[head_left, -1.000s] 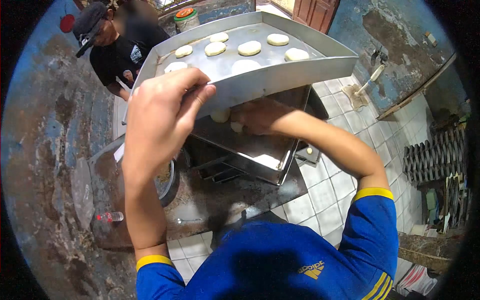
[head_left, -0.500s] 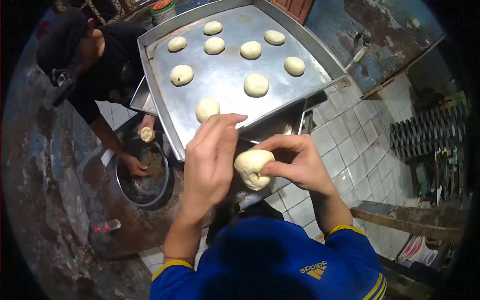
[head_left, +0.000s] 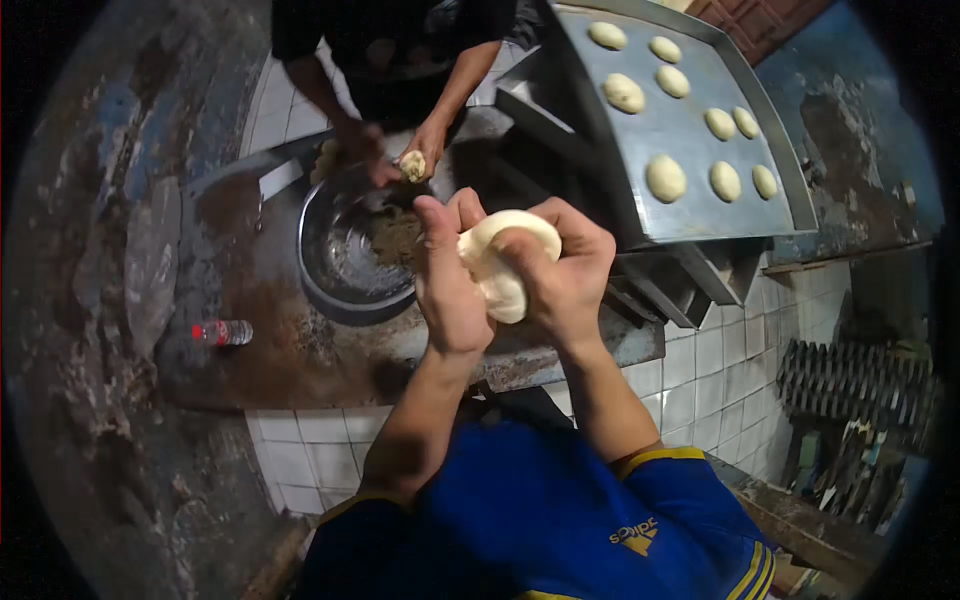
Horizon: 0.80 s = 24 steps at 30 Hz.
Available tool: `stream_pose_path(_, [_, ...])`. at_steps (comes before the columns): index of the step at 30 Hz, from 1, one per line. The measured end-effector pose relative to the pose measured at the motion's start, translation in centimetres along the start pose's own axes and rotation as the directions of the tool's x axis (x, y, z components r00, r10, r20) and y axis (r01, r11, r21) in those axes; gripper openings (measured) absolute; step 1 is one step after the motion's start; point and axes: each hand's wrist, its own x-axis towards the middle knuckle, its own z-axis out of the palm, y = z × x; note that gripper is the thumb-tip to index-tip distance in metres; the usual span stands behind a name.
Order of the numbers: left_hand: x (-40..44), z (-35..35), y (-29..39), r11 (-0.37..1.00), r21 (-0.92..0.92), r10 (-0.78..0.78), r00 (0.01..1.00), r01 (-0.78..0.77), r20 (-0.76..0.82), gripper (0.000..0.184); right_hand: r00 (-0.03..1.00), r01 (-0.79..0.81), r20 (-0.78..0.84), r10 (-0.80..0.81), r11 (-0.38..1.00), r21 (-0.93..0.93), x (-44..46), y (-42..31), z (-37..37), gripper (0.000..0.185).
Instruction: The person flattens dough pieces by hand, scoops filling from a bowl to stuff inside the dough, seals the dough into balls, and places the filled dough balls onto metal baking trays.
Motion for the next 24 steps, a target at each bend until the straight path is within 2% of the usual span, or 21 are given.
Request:
stream_pose_path(1, [0.0, -1.6, 1.1, 0.977, -0.200, -0.052, 0.990, 0.077, 0.128, 0.040, 0.999, -0.025, 0.035, 0.025, 1.000, 0.008, 0.2, 0.8, 0.9, 0.017])
stream_pose_path(2, [-0.1, -2.9, 2.1, 0.976, -0.207, -0.040, 0.993, 0.062, 0.111, 0.040, 0.990, -0.076, 0.130, 0.060, 0.989, 0.127, 0.6, 1.8, 1.2, 0.020])
stream_pose_path(4, [-0.4, -5.1, 3.8, 0.976, 0.217, -0.023, 0.995, 0.000, 0.102, 0.035, 0.983, -0.092, 0.172, 0.072, 0.990, 0.111, 0.6, 2.2, 3.0, 0.022])
stream_pose_path(5, [-0.6, -5.9, 4.4, 0.988, 0.153, -0.017, 0.999, 0.009, 0.047, 0.031, 0.979, -0.107, 0.186, 0.087, 0.989, 0.104, 0.4, 2.3, 4.2, 0.022])
stream_pose_path(6, [-0.8, -6.5, 5.1, 0.993, 0.118, 0.020, 1.000, -0.020, 0.004, 0.030, 0.976, -0.116, 0.186, 0.112, 0.993, 0.011, 0.3, 2.2, 5.5, 0.024])
stream_pose_path(7, [-1.1, -8.0, 5.1, 0.990, 0.135, 0.052, 0.999, -0.051, -0.004, 0.030, 0.973, -0.123, 0.184, 0.136, 0.989, -0.080, 0.2, 2.3, 6.8, 0.025])
stream_pose_path(8, [-1.4, -9.7, 5.0, 0.985, 0.154, 0.085, 0.996, -0.082, -0.014, 0.031, 0.968, -0.135, 0.202, 0.149, 0.987, -0.083, 0.0, 2.4, 7.4, 0.025])
stream_pose_path(10, [-2.2, -11.3, 4.9, 0.996, 0.046, 0.088, 0.981, -0.082, -0.173, 0.035, 0.919, -0.125, 0.334, 0.211, 0.957, -0.261, -0.4, 2.4, 7.7, 0.029])
stream_pose_path(11, [-2.8, -13.8, 5.7, 0.996, -0.071, -0.049, 0.999, 0.047, -0.019, 0.040, 0.841, -0.260, 0.427, 0.332, 0.941, -0.219, -1.0, 1.5, 8.1, 0.030])
stream_pose_path(12, [-3.4, -14.9, 5.9, 0.980, 0.194, -0.041, 0.999, 0.036, 0.018, 0.034, 0.760, -0.290, 0.550, 0.346, 0.938, -0.190, -1.4, 1.3, 8.0, 0.027])
stream_pose_path(13, [-4.1, -16.0, 6.2, 0.896, 0.444, -0.032, 0.998, 0.004, 0.055, 0.029, 0.662, -0.327, 0.661, 0.354, 0.930, -0.170, -1.8, 0.9, 8.1, 0.024])
stream_pose_path(14, [-5.1, -18.2, 5.3, 0.771, 0.634, -0.072, 0.979, -0.065, 0.189, 0.027, 0.576, -0.127, 0.744, 0.340, 0.936, -0.330, -1.8, 0.9, 8.9, 0.023])
stream_pose_path(15, [-6.7, -19.0, 4.1, 0.785, 0.609, -0.031, 0.975, -0.112, 0.220, 0.026, 0.578, 0.067, 0.726, 0.373, 0.865, -0.497, -2.1, 0.1, 10.2, 0.026])
stream_pose_path(16, [-7.7, -19.4, 4.2, 0.778, 0.621, -0.066, 0.970, -0.098, 0.235, 0.028, 0.587, 0.254, 0.703, 0.401, 0.733, -0.631, -2.5, -0.3, 11.2, 0.030])
stream_pose_path(17, [-8.6, -19.9, 4.3, 0.769, 0.633, -0.100, 0.963, -0.084, 0.250, 0.033, 0.578, 0.249, 0.703, 0.414, 0.731, -0.635, -2.5, 0.4, 11.3, 0.030])
stream_pose_path(19, [-9.5, -22.0, 4.4, 0.767, 0.635, -0.099, 0.961, -0.092, 0.259, 0.033, 0.536, 0.426, 0.773, 0.340, 0.681, -0.595, -2.2, 3.1, 11.1, 0.043])
stream_pose_path(20, [-9.9, -22.9, 4.2, 0.763, 0.638, -0.103, 0.955, -0.104, 0.279, 0.034, 0.531, 0.421, 0.774, 0.346, 0.685, -0.595, -2.1, 4.8, 11.1, 0.043])
stream_pose_path(21, [-9.6, -23.0, 4.7, 0.739, 0.659, -0.073, 0.955, -0.142, 0.288, 0.035, 0.533, 0.180, 0.769, 0.353, 0.841, -0.511, -1.8, 7.0, 11.1, 0.048])
stream_pose_path(22, [-10.0, -24.8, 4.2, 0.578, 0.756, -0.013, 0.923, -0.306, 0.384, 0.041, 0.534, 0.006, 0.760, 0.370, 0.897, -0.441, -1.5, 10.2, 11.1, 0.052])
stream_pose_path(23, [-10.3, -25.2, 4.3, 0.585, 0.762, 0.060, 0.951, -0.279, 0.303, 0.043, 0.536, -0.167, 0.751, 0.386, 0.920, -0.354, -1.3, 13.3, 11.0, 0.057])
stream_pose_path(24, [-10.6, -25.6, 4.5, 0.591, 0.766, 0.133, 0.967, -0.254, 0.219, 0.044, 0.555, -0.038, 0.734, 0.393, 0.893, -0.449, -1.5, 17.3, 11.0, 0.056])
